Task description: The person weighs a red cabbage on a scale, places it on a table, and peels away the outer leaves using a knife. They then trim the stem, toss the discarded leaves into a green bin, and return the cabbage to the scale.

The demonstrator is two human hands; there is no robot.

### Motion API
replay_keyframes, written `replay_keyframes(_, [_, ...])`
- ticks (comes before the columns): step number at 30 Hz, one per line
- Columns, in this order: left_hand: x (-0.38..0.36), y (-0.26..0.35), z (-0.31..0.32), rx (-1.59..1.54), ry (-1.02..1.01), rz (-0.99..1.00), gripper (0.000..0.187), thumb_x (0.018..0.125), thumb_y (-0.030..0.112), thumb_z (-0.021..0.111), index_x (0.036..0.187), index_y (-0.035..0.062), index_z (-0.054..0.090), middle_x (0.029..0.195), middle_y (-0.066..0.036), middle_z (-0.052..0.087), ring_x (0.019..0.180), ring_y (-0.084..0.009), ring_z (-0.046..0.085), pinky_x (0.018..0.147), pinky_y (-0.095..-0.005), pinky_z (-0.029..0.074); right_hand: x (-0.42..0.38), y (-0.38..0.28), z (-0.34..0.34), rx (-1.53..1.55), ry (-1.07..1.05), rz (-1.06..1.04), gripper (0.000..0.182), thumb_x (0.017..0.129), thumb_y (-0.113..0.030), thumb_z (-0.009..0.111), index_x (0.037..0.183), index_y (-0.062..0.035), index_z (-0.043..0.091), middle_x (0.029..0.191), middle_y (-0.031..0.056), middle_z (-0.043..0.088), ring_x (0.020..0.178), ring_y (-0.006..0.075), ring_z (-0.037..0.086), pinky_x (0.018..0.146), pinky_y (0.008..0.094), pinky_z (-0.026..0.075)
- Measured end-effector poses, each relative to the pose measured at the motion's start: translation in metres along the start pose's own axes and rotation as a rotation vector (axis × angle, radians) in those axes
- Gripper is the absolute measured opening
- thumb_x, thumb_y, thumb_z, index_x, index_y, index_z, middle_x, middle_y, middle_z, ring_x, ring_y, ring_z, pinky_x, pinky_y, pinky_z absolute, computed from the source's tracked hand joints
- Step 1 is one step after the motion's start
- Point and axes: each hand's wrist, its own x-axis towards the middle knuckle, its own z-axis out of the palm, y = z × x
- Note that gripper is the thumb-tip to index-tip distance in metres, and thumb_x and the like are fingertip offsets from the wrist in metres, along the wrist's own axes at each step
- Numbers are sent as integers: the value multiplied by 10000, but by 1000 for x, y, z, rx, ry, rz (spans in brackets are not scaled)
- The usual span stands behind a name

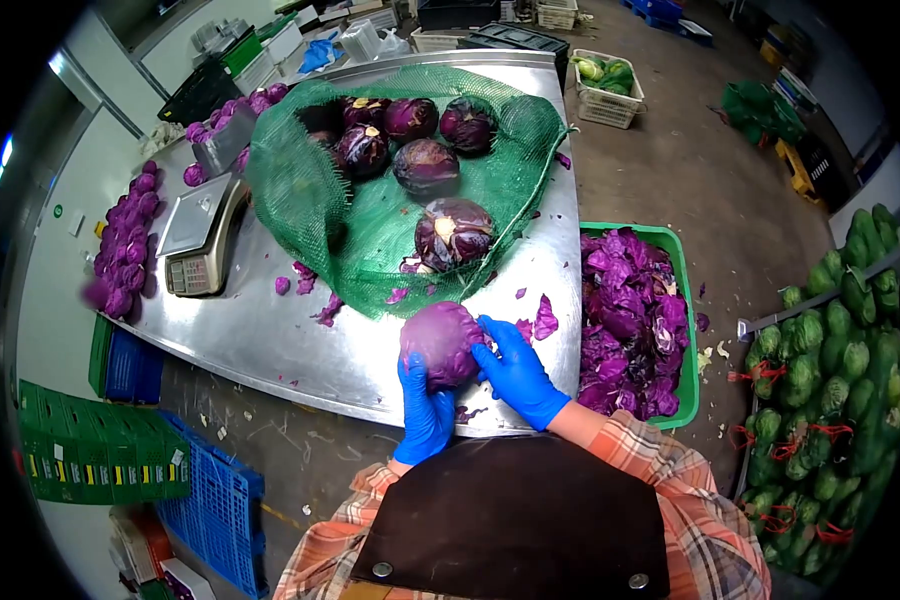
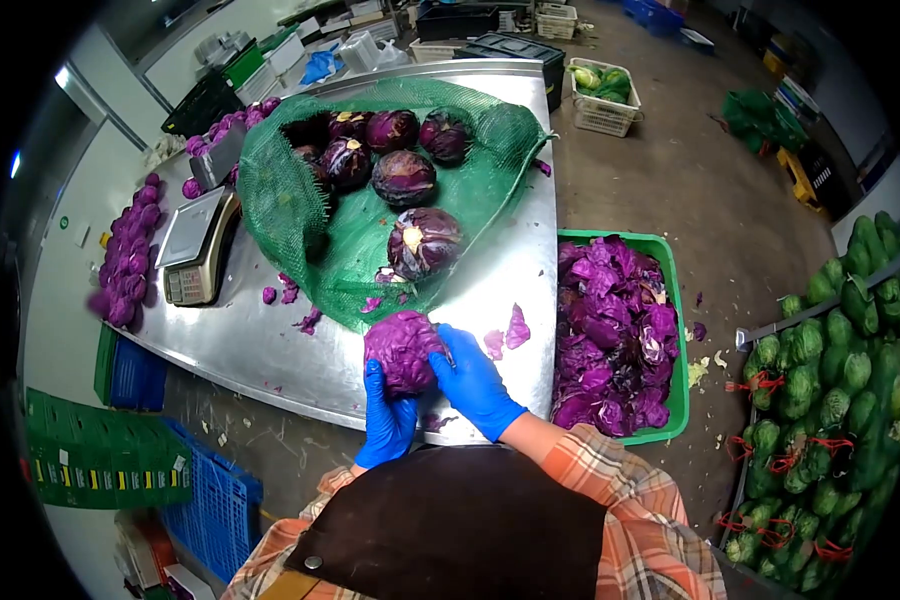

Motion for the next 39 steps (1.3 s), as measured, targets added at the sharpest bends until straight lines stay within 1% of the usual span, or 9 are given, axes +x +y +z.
replay_keyframes(3, [2, -3, 3, 99, 58, 118, 819, 863, 299, 686, 1485, 96, 192, 1459, -139, 302, 1316, -284, 357, 1097, -445, 317, -4, -11, -3, 139, 33, 114, 381, 917, -233, 609, 1198, -6, 487, 1009, 114, 547, 725, 147, 587, 505, 261, 512])
replay_keyframes(9, [0, -2, 9, 262, 1, 157, 847, 845, 320, 700, 1488, 105, 192, 1461, -130, 305, 1322, -284, 353, 1107, -429, 302, 3, -10, -17, 488, -3, 303, 287, 886, -195, 656, 1063, -43, 489, 785, 53, 533, 524, 109, 523, 427, 266, 493])
replay_keyframes(12, [1, 0, 4, 85, -71, 53, 824, 858, 339, 677, 1483, 93, 201, 1455, -134, 317, 1323, -287, 357, 1109, -425, 303, 5, -11, -24, 499, -40, 277, 243, 877, -183, 670, 1001, -51, 508, 695, 25, 509, 488, 96, 502, 404, 266, 485])
replay_keyframes(17, [-1, -2, 1, 43, -64, -135, 718, 947, 549, 433, 1468, 91, 245, 1453, -155, 370, 1317, -296, 400, 1122, -452, 300, 4, -24, -35, 483, -133, 245, 155, 880, -141, 663, 934, -58, 544, 684, 22, 540, 458, 84, 498, 392, 245, 458])
replay_keyframes(24, [-4, 8, 10, -265, -90, -436, 832, 899, 649, 420, 1475, 92, 196, 1465, -190, 316, 1315, -354, 387, 1090, -525, 343, 2, -36, -48, 475, -244, 295, 200, 915, -234, 617, 945, -38, 587, 626, 23, 521, 458, 101, 502, 413, 245, 434])
replay_keyframes(28, [-4, 7, 9, -619, -89, -668, 912, 848, 706, 439, 1480, 99, 185, 1471, -216, 290, 1315, -416, 360, 1091, -564, 325, 0, -40, -57, 147, -247, 171, 217, 931, -241, 573, 957, -28, 605, 660, 66, 562, 519, 154, 550, 473, 282, 461])
replay_keyframes(29, [-4, 5, 7, -639, -90, -677, 911, 850, 705, 436, 1482, 101, 181, 1474, -218, 283, 1318, -421, 353, 1091, -567, 325, 6, -22, -61, -276, -141, -417, 251, 937, -286, 558, 961, -43, 613, 735, 129, 593, 617, 268, 606, 577, 366, 501])
replay_keyframes(33, [3, -5, -21, -767, -50, -685, 908, 846, 719, 417, 1490, 127, 172, 1492, -214, 245, 1333, -420, 319, 1091, -572, 318, -24, -13, -87, -593, -357, -359, 264, 933, -357, 537, 941, -108, 625, 859, 130, 613, 758, 364, 613, 675, 440, 505])
replay_keyframes(39, [2, -3, -31, -822, 26, -764, 906, 848, 725, 406, 1489, 128, 174, 1491, -199, 254, 1331, -417, 319, 1071, -570, 335, -31, -22, -89, -858, -420, -380, 233, 908, -320, 577, 920, -98, 650, 820, 119, 594, 677, 337, 609, 600, 413, 503])
